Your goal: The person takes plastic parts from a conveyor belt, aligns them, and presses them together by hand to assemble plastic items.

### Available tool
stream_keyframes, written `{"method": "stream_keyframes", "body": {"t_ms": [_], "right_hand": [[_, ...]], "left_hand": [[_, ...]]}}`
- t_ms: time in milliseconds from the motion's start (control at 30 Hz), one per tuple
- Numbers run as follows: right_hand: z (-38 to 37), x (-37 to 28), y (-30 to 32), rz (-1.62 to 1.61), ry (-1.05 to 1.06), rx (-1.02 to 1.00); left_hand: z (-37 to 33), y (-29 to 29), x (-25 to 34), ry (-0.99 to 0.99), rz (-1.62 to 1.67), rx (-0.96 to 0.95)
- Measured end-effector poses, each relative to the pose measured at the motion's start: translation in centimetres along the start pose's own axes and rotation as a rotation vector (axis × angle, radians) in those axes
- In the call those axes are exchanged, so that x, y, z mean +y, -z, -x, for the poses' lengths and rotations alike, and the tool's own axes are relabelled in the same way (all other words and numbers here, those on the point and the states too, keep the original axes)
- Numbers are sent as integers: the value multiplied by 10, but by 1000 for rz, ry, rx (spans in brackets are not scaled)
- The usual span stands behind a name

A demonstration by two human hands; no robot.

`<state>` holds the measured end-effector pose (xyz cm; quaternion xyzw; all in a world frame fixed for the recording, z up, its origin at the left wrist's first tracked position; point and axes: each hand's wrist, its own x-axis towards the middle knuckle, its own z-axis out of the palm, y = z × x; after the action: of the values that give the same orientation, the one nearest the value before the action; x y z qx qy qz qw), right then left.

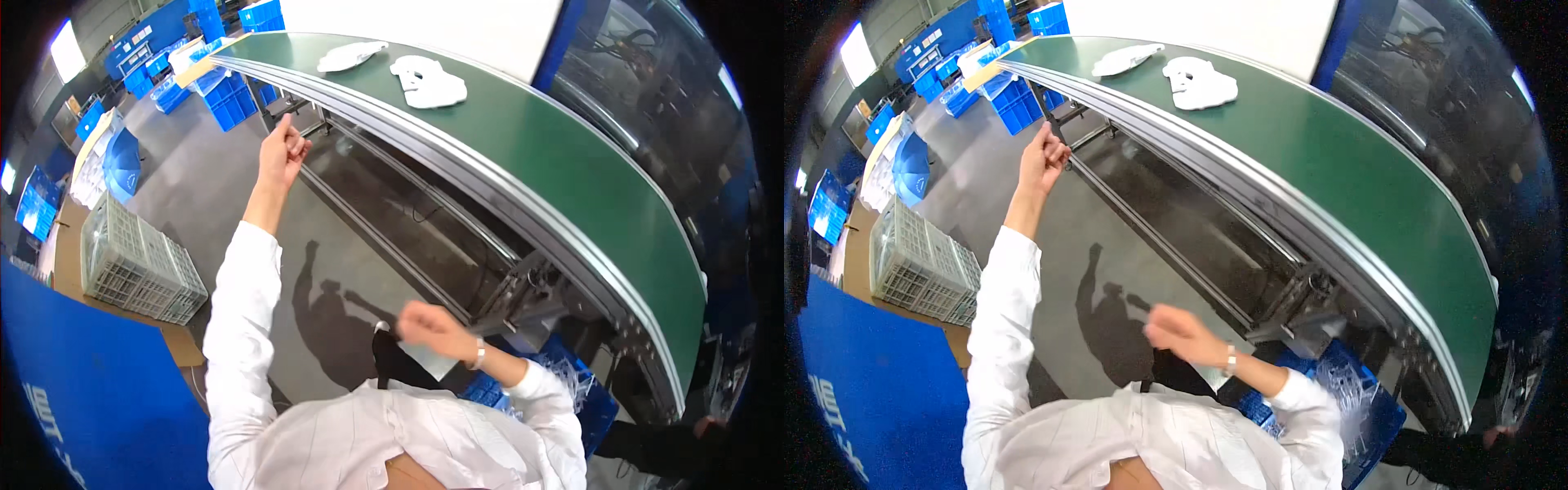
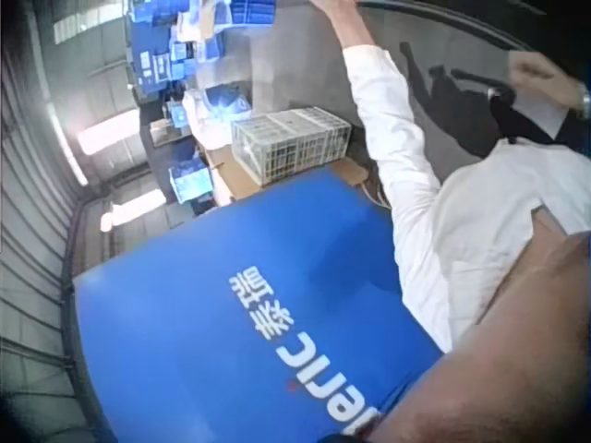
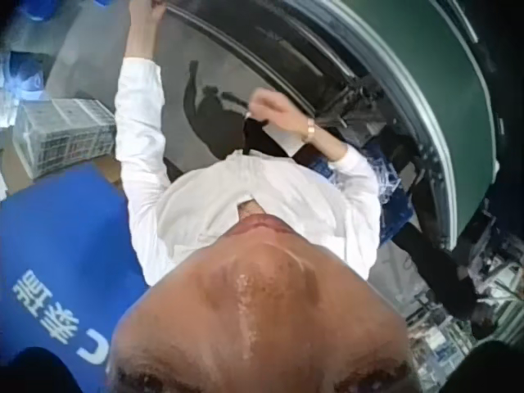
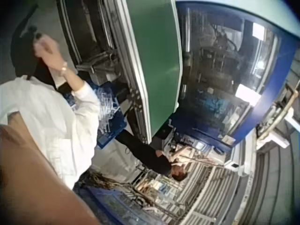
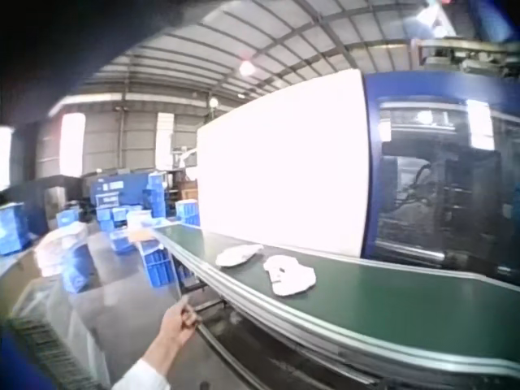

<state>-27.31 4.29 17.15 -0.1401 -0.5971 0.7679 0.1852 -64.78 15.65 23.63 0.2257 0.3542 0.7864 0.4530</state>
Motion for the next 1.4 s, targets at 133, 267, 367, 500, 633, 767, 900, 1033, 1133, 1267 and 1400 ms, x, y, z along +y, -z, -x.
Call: {"method": "stream_keyframes", "body": {"t_ms": [133, 267, 367, 500, 633, 767, 900, 1033, 1133, 1267, 1400], "right_hand": [[-32, -41, 74, 233, -97, 291], [-82, -111, 91, 553, -140, 351], [-141, -164, 110, 720, -231, 501], [-275, -186, 168, 803, 6, 639], [-454, -163, 245, 632, 54, 609], [-635, -131, 341, 612, -226, 894], [-719, -131, 338, 483, -434, 1086], [-729, -102, 375, 518, -211, 1215], [-720, -112, 348, 346, 9, 1255], [-674, -136, 313, 110, 220, 1274], [-610, -153, 280, -67, 280, 1219]], "left_hand": [[-103, 16, 12, 4, -443, -88], [-228, 42, 24, -131, -920, -175], [-319, 45, 32, -155, -1171, -195], [-473, 80, 12, -203, -1395, -161], [-556, 74, -16, 320, -1016, -251], [-584, 51, -38, 427, -946, -326], [-602, 62, -45, 530, -644, -335], [-597, 49, -52, 517, -462, -336], [-586, 42, -55, 484, -235, -319], [-551, 12, -32, 539, 8, -370], [-496, -23, -1, 581, 186, -660]]}}
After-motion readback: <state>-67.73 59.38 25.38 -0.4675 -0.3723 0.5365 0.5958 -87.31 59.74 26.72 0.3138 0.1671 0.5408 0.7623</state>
